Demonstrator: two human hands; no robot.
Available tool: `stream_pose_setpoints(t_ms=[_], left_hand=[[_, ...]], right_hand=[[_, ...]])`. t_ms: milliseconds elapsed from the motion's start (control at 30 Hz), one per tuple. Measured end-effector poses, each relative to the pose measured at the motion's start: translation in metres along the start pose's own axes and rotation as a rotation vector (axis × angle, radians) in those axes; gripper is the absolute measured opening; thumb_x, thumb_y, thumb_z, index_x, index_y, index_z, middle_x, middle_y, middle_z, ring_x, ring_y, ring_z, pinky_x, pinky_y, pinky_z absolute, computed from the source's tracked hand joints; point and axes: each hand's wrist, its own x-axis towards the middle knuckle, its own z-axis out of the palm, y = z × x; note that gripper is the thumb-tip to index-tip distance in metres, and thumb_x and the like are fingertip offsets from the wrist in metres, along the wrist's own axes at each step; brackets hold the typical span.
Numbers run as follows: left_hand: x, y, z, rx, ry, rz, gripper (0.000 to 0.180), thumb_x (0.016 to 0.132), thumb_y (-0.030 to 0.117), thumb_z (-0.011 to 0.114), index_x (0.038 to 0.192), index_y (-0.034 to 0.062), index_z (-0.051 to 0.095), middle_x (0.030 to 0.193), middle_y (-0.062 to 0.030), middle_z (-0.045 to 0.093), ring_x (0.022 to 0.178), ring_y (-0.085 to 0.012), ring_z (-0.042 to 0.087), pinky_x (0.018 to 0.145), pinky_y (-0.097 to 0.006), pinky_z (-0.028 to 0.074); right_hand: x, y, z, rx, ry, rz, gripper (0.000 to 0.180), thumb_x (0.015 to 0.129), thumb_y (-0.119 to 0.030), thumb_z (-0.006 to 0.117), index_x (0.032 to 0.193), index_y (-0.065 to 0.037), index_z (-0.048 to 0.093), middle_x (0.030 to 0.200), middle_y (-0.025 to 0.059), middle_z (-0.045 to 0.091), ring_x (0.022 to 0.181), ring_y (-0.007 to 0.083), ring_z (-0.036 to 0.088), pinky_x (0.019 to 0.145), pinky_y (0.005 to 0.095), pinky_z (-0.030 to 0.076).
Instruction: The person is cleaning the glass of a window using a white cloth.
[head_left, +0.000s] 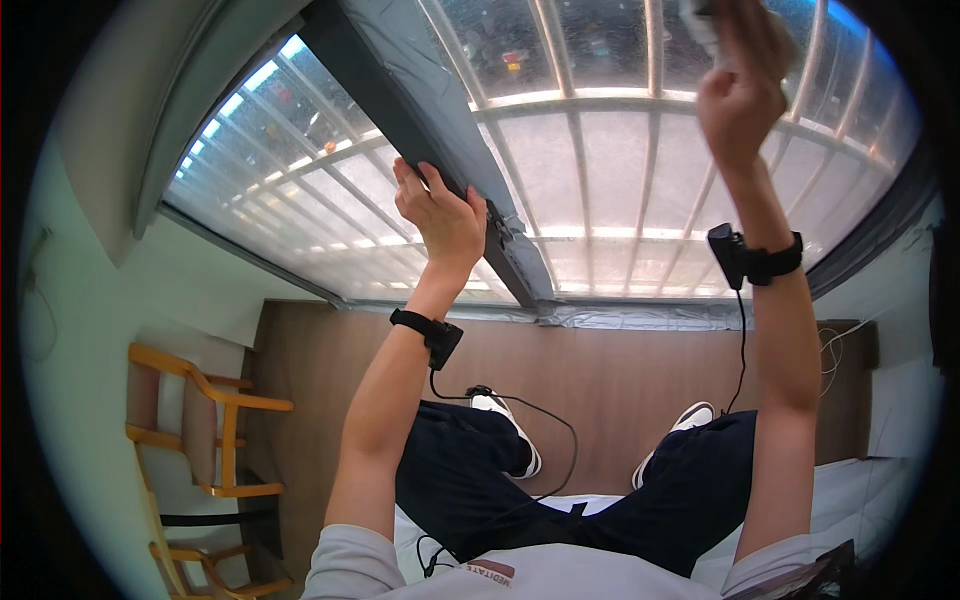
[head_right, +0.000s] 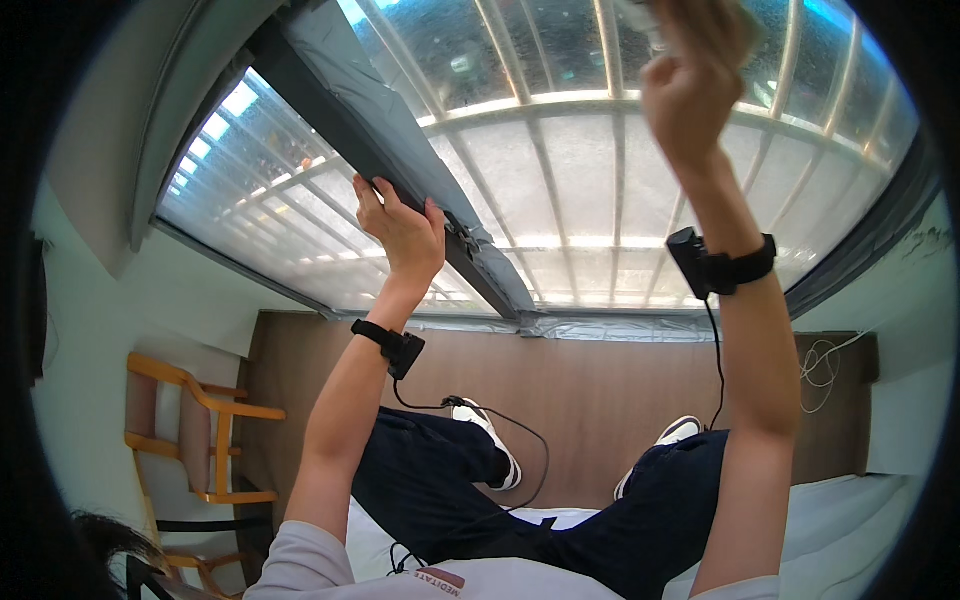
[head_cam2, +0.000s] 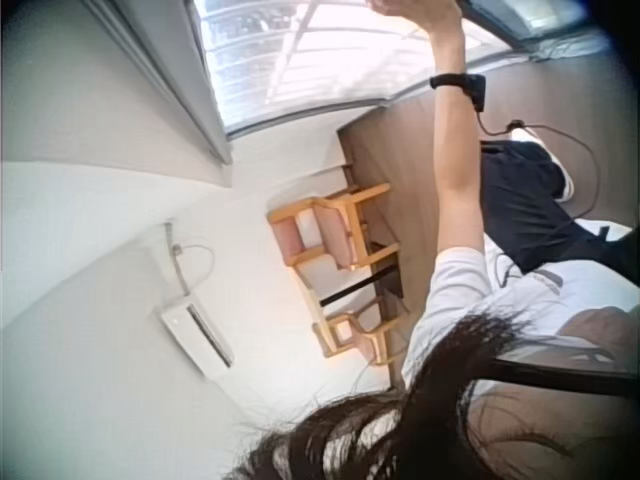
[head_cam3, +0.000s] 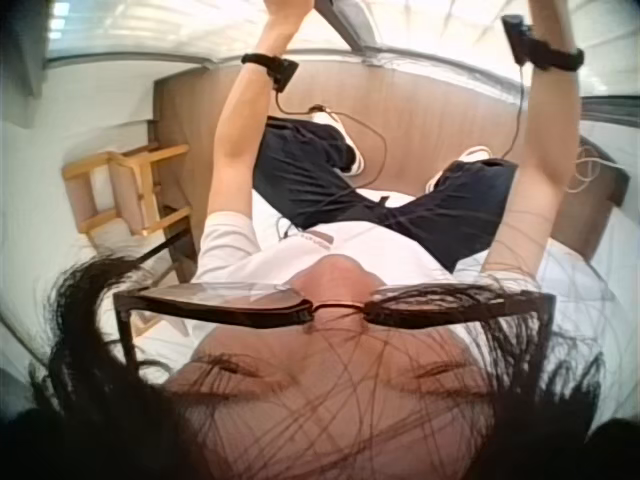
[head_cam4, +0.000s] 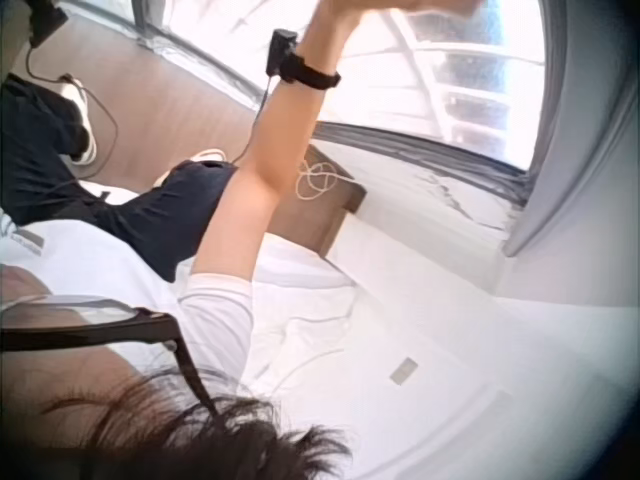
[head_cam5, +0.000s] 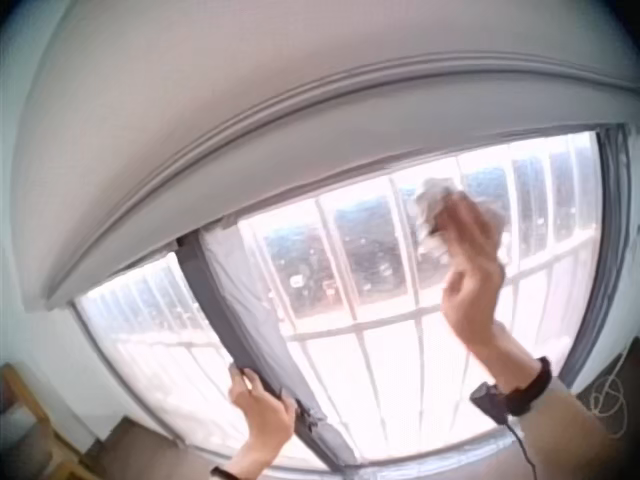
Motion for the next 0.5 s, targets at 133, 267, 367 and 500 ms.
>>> stream_pose_setpoints(t_ms=[133, 267, 367, 500], left_hand=[[0.003, 0.003, 0.004, 0.019, 0.024, 0.011, 0.092, 0.091, 0.018, 0.065, 0.158, -0.0091, 0.008, 0.158, -0.0431, 0.013, 0.149, -0.0584, 0.018, 0.111, -0.066, 0.022], [0.005, 0.005, 0.006, 0.021, 0.044, 0.023, 0.089, 0.090, 0.017, 0.065, 0.156, -0.0096, 0.012, 0.154, -0.0429, 0.019, 0.146, -0.0585, 0.022, 0.111, -0.065, 0.023], [0.006, 0.001, 0.003, 0.036, 0.058, 0.019, 0.087, 0.089, 0.016, 0.065, 0.155, -0.0102, 0.015, 0.152, -0.0428, 0.023, 0.145, -0.0588, 0.024, 0.111, -0.065, 0.023], [0.010, 0.007, 0.007, 0.037, 0.083, 0.015, 0.085, 0.087, 0.013, 0.064, 0.154, -0.0109, 0.016, 0.149, -0.0425, 0.025, 0.143, -0.0593, 0.025, 0.112, -0.065, 0.022]], right_hand=[[-0.015, -0.048, 0.010, 0.029, -0.189, -0.084, 0.044, 0.091, 0.011, 0.057, 0.129, -0.007, 0.072, 0.139, 0.0088, 0.067, 0.137, 0.0268, 0.056, 0.118, 0.0441, 0.041], [-0.063, -0.086, 0.013, 0.151, -0.439, -0.153, 0.040, 0.089, -0.008, 0.074, 0.128, -0.008, 0.072, 0.143, 0.0042, 0.065, 0.138, 0.0232, 0.053, 0.120, 0.0429, 0.041], [-0.097, -0.106, 0.008, 0.249, -0.590, -0.220, 0.046, 0.088, -0.010, 0.074, 0.133, -0.008, 0.069, 0.148, 0.0050, 0.060, 0.138, 0.0230, 0.054, 0.121, 0.0407, 0.042], [-0.133, -0.105, -0.018, 0.254, -0.769, -0.382, 0.048, 0.087, -0.008, 0.073, 0.135, -0.005, 0.067, 0.148, 0.0044, 0.061, 0.139, 0.0208, 0.054, 0.121, 0.0369, 0.042]])
